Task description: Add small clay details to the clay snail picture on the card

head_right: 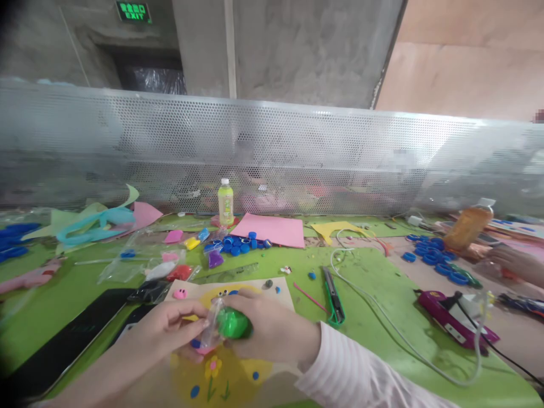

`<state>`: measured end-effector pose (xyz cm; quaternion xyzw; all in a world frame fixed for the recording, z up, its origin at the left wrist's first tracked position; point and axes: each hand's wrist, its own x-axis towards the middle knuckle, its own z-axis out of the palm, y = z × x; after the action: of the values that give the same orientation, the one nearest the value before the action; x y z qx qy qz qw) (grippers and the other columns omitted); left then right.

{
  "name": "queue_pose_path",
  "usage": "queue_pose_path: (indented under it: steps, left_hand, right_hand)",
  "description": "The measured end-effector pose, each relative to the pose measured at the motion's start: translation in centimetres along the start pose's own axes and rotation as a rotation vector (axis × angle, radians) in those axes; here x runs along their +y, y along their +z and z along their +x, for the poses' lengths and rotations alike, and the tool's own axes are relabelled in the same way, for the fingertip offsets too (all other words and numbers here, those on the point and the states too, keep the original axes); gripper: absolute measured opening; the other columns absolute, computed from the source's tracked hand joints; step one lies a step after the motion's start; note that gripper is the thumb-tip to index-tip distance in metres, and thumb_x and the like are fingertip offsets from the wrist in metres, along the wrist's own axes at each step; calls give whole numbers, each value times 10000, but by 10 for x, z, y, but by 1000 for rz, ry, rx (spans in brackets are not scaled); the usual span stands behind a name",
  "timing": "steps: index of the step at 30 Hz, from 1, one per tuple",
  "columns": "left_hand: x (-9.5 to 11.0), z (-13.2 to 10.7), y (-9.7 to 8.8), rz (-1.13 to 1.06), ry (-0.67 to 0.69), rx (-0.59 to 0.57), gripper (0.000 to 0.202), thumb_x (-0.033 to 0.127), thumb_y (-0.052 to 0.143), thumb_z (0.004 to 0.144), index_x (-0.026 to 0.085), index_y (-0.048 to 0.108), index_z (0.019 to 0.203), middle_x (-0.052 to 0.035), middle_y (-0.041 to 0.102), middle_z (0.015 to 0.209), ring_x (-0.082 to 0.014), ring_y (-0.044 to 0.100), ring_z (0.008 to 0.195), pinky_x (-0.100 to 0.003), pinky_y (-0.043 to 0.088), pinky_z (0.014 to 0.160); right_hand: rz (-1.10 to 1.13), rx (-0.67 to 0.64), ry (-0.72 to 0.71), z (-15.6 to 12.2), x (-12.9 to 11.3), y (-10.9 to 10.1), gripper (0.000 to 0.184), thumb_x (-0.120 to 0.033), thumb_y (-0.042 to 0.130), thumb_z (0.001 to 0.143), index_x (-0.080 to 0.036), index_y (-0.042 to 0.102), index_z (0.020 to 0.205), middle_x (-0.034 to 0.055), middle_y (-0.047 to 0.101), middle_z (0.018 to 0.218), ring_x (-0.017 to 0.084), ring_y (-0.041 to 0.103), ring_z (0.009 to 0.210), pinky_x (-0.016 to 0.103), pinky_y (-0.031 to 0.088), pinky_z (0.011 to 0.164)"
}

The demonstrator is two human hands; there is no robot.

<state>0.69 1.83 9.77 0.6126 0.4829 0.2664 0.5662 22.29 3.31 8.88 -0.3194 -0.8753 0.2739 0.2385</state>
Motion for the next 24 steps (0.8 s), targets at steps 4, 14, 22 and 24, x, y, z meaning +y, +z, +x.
queue_pose_path:
  steps: [4, 14, 22, 24]
  left_hand:
    - [0, -2, 5, 64, 32, 6, 225, 430, 695, 809, 208, 656, 808, 3, 698, 744, -191, 716, 717, -273, 600, 679]
    - [-2, 4, 10, 74, 143, 105, 258, 512, 555, 891, 257, 581, 864, 10, 630, 856, -201, 687, 842, -312, 623, 723]
    - [-10, 5, 20, 259, 185, 207, 211, 432, 515, 902, 268, 511, 770, 4, 621, 801, -208, 680, 815, -296, 573, 740]
    - [-11, 5, 18, 332, 225, 254, 195, 399, 533, 886, 271, 489, 746, 9, 596, 788, -202, 650, 778, -291, 557, 718]
  right_hand:
    - [-70, -16, -12, 2, 3, 0, 549, -64, 773, 679, -194, 640, 1196, 51, 640, 1031, 194, 630, 982, 297, 532, 898]
    - [-465, 370, 96, -2, -13, 18, 223, -392, 539, 961, -175, 581, 927, 140, 609, 913, 313, 576, 868, 493, 502, 751]
    - [-530, 284, 123, 20, -9, 25, 112, -207, 494, 909, -198, 522, 801, 55, 620, 798, 205, 600, 713, 305, 406, 598]
    - [-542, 261, 122, 25, -10, 20, 121, -204, 480, 918, -189, 531, 809, 55, 618, 803, 200, 598, 717, 301, 389, 600]
